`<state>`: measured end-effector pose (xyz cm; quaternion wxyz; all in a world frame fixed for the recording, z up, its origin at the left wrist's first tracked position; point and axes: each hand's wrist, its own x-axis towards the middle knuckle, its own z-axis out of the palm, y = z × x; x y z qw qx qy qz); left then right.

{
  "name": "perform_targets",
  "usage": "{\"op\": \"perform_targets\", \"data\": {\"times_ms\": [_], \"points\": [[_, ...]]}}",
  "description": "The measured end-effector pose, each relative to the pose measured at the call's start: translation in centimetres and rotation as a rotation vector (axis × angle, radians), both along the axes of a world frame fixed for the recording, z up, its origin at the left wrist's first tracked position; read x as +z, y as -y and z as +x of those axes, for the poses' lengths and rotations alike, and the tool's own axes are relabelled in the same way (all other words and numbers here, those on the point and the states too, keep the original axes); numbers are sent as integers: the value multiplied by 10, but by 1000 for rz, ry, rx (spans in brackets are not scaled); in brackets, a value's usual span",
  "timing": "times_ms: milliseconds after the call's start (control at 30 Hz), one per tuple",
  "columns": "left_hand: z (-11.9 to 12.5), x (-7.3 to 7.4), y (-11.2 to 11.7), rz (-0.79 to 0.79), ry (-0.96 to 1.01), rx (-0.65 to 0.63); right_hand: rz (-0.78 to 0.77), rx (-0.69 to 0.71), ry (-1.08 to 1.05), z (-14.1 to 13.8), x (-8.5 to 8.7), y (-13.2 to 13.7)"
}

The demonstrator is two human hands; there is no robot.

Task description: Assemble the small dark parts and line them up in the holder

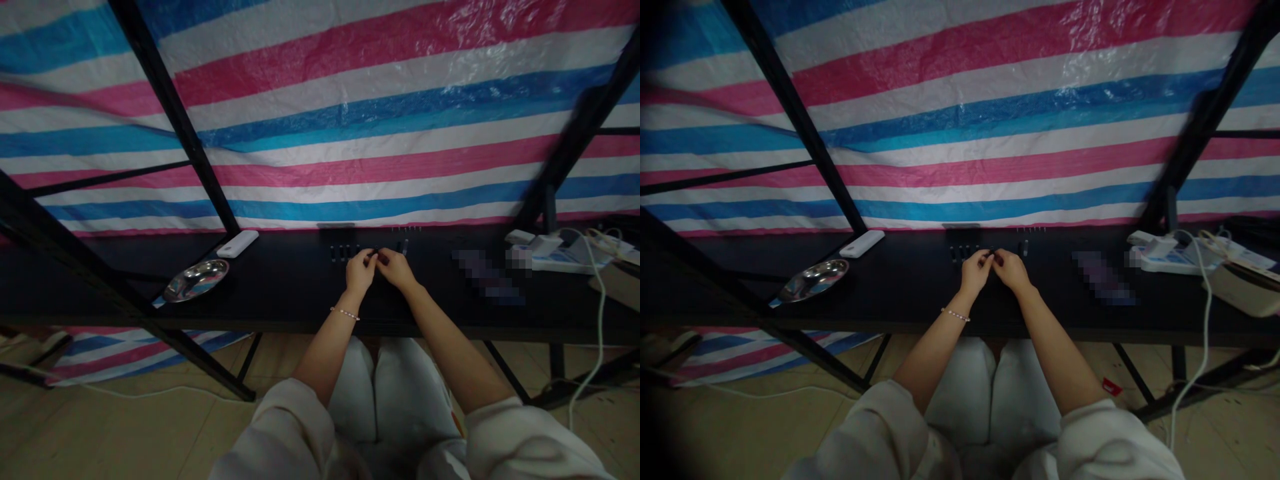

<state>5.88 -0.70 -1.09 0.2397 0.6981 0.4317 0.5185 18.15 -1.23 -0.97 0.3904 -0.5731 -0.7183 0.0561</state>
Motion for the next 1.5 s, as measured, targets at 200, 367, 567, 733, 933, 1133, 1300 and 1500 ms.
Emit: {"op": "perform_targets", "data": {"times_ms": [200,367,567,733,933,1133,1300,1500], "points": [[1,0,-1,31,8,8,4,32,-27,0,1,3],[1,4,1,-5,41,34,-2,12,-3,-1,0,3],[1,7,1,-40,123,45,-41,-35,49,-1,-1,3],[0,7,1,-42,118,30,-66,-33,60,-1,1,3],[0,5,1,14,87,22,-44,2,27,-2,2,4],[-2,6,1,37,178,83,-111,-159,38,0,2,5],[-2,0,-3,-95,155,80,78,-138,-108,0,5,5],[-2,-5,-5,-74,-85,84,97,72,-128,-4,2,4]]}}
